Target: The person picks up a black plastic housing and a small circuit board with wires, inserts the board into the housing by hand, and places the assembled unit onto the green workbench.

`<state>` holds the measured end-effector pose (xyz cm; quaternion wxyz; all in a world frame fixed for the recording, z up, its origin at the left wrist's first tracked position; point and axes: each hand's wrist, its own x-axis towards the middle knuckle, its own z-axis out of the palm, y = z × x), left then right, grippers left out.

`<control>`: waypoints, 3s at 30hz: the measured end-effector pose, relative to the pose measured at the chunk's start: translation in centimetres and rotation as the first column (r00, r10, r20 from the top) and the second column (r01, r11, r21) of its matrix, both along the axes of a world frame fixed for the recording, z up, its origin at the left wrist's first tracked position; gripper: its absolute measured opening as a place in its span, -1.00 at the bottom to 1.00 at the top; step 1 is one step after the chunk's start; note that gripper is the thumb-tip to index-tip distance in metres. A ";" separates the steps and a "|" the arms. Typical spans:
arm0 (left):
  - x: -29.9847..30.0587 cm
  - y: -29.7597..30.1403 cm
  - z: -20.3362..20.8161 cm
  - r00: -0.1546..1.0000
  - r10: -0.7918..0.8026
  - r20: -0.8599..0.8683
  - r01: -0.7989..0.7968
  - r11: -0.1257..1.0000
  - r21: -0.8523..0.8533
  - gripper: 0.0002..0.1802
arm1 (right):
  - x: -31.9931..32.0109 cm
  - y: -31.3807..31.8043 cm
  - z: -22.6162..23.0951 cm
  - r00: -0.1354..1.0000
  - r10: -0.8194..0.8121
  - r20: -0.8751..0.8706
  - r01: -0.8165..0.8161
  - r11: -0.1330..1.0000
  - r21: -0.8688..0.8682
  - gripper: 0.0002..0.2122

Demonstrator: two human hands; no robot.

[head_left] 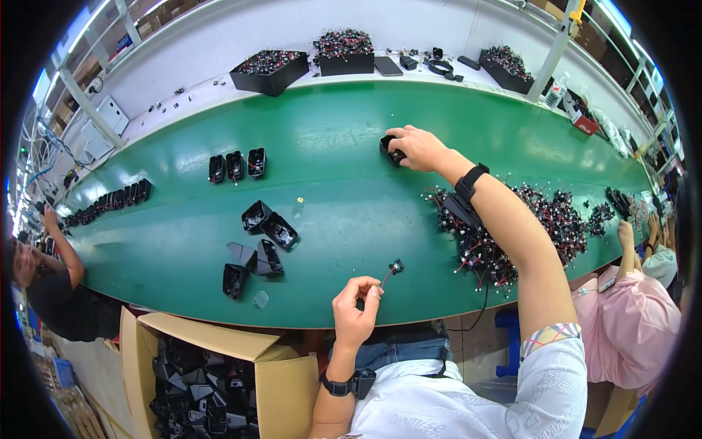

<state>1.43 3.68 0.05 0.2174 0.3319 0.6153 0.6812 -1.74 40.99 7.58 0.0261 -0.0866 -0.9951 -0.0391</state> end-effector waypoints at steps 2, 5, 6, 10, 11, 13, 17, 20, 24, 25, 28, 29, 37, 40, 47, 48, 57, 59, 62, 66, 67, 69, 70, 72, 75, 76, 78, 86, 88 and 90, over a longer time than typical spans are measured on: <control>0.1 -0.1 -0.1 1.000 0.001 -0.005 -0.001 1.000 0.003 -0.90 | -0.1 0.0 -0.3 1.000 0.004 -0.016 -0.004 1.000 0.017 -0.76; 0.0 -0.2 0.0 1.000 0.003 -0.015 -0.004 1.000 -0.009 -0.90 | -0.2 -0.4 -0.2 1.000 0.009 0.025 -0.010 0.999 0.052 -0.77; 0.0 -0.2 0.1 1.000 0.003 -0.015 -0.003 1.000 -0.008 -0.90 | -0.3 -0.5 -0.2 0.999 0.019 0.035 -0.021 0.998 0.053 -0.77; 0.1 -0.1 0.2 1.000 0.005 -0.017 -0.005 1.000 -0.006 -0.90 | -0.2 -0.2 -0.2 0.998 0.070 0.010 -0.070 0.997 0.036 -0.79; 0.1 -0.1 0.2 1.000 0.004 -0.021 -0.004 1.000 -0.005 -0.90 | -0.3 0.0 -0.2 0.997 0.072 0.011 -0.073 0.997 0.040 -0.79; 0.1 0.0 0.1 1.000 0.004 -0.026 -0.004 1.000 0.003 -0.90 | -0.7 0.3 0.2 0.993 0.109 0.047 -0.107 0.994 -0.034 -0.77; 0.0 -0.1 0.0 0.999 -0.027 0.044 0.025 0.999 0.030 -0.90 | 1.2 -1.5 3.6 0.943 -0.056 -0.327 -0.152 0.803 -0.576 -0.72; -0.4 -0.7 -0.2 0.975 -0.048 0.218 0.019 0.991 0.132 -0.87 | 4.5 -7.8 7.2 0.955 -0.178 -0.237 -0.194 0.230 -0.954 -0.61; -0.2 0.2 3.8 0.985 0.157 0.065 -0.167 0.963 0.212 -0.71 | 11.9 -15.3 6.1 0.927 -0.308 -0.213 -0.331 -0.404 -0.853 -0.53; -0.2 0.4 5.2 0.985 0.151 0.079 -0.165 0.965 0.206 -0.71 | 13.2 -16.4 5.3 0.929 -0.298 -0.222 -0.344 -0.466 -0.815 -0.53; -0.8 1.2 7.9 0.923 0.246 -0.296 -0.154 0.940 0.303 -0.44 | 15.0 -19.6 3.7 0.924 -0.328 -0.197 -0.357 -0.551 -0.754 -0.54; -1.0 1.5 8.3 0.882 0.267 -0.388 -0.128 0.929 0.348 -0.34 | 15.3 -20.5 3.2 0.915 -0.356 -0.187 -0.372 -0.573 -0.730 -0.55; 0.3 1.7 8.5 0.882 0.226 -0.414 -0.110 0.952 0.285 -0.15 | 15.5 -22.4 1.8 0.935 -0.315 -0.165 -0.337 -0.636 -0.694 -0.56; 0.0 1.6 8.5 0.876 0.239 -0.418 -0.111 0.945 0.308 -0.21 | 15.1 -22.1 2.6 0.952 -0.263 -0.159 -0.296 -0.649 -0.701 -0.58; -2.9 1.5 4.1 0.889 0.330 -0.318 -0.342 0.940 0.018 -0.38 | 4.9 -11.7 5.7 0.902 0.172 -0.397 -0.265 0.945 -0.192 -0.73; -3.4 1.3 2.7 0.885 0.333 -0.326 -0.343 0.939 0.029 -0.38 | 2.5 -9.7 5.6 0.943 0.141 -0.302 -0.182 0.977 -0.111 -0.75; -4.0 0.8 0.6 0.876 0.306 -0.373 -0.358 0.931 -0.077 -0.65 | -3.4 1.1 -0.2 0.991 -0.133 0.032 0.129 0.986 0.103 -0.74; -4.2 0.9 0.6 0.872 0.312 -0.378 -0.363 0.929 -0.070 -0.67 | -4.0 1.5 -0.6 0.990 -0.141 0.031 0.137 0.984 0.114 -0.74; -4.2 0.3 0.9 0.890 0.287 -0.353 -0.341 0.935 -0.099 -0.69 | -4.5 1.3 -0.5 0.994 -0.100 0.049 0.093 0.987 0.131 -0.72; -4.1 0.7 1.1 0.899 0.303 -0.318 -0.347 0.934 -0.091 -0.72 | -4.3 0.7 0.9 0.991 -0.078 0.106 0.065 0.991 0.119 -0.64; -4.0 0.9 1.2 0.906 0.301 -0.296 -0.338 0.937 -0.084 -0.73 | -3.7 0.6 1.2 0.992 -0.078 0.103 0.063 0.988 0.141 -0.62; -4.2 1.1 1.7 0.907 0.293 -0.303 -0.328 0.942 -0.071 -0.73 | -2.2 0.6 2.2 0.999 -0.015 -0.032 0.020 0.989 0.145 -0.62; -4.5 1.0 1.8 0.905 0.293 -0.309 -0.328 0.942 -0.068 -0.73 | -1.7 -0.1 2.8 0.985 0.059 -0.162 -0.034 0.988 0.149 -0.61; -7.1 0.3 2.3 0.751 0.376 -0.542 -0.449 0.893 -0.003 -0.74 | -0.1 -1.5 6.1 0.997 -0.001 -0.079 0.003 1.000 0.025 -0.62; -11.5 -0.4 5.1 0.588 0.446 -0.675 -0.585 0.811 0.027 -0.62 | 3.9 -3.7 10.2 0.994 -0.094 0.052 0.094 0.996 0.002 -0.67; -12.5 0.1 5.5 0.507 0.425 -0.750 -0.685 0.727 -0.051 -0.53 | 4.8 -3.7 10.7 0.973 -0.125 0.194 0.136 0.990 -0.044 -0.69; -14.3 0.5 5.2 0.451 0.288 -0.845 -0.805 0.541 -0.246 -0.25 | 6.2 -3.8 10.0 0.921 -0.162 0.354 0.187 0.982 -0.037 -0.68; -14.5 2.4 3.2 0.550 0.046 -0.834 -0.727 0.517 -0.451 -0.29 | 8.9 -2.7 2.3 0.898 -0.215 0.385 0.259 0.964 -0.065 -0.68; -14.0 2.6 3.1 0.534 0.066 -0.843 -0.661 0.654 -0.367 -0.38 | 8.9 -2.8 2.2 0.918 -0.190 0.347 0.240 0.965 -0.106 -0.70; -13.2 2.9 3.1 0.558 0.065 -0.827 -0.632 0.680 -0.372 -0.39 | 9.8 -3.2 2.7 0.998 -0.052 0.036 0.060 0.968 -0.245 -0.76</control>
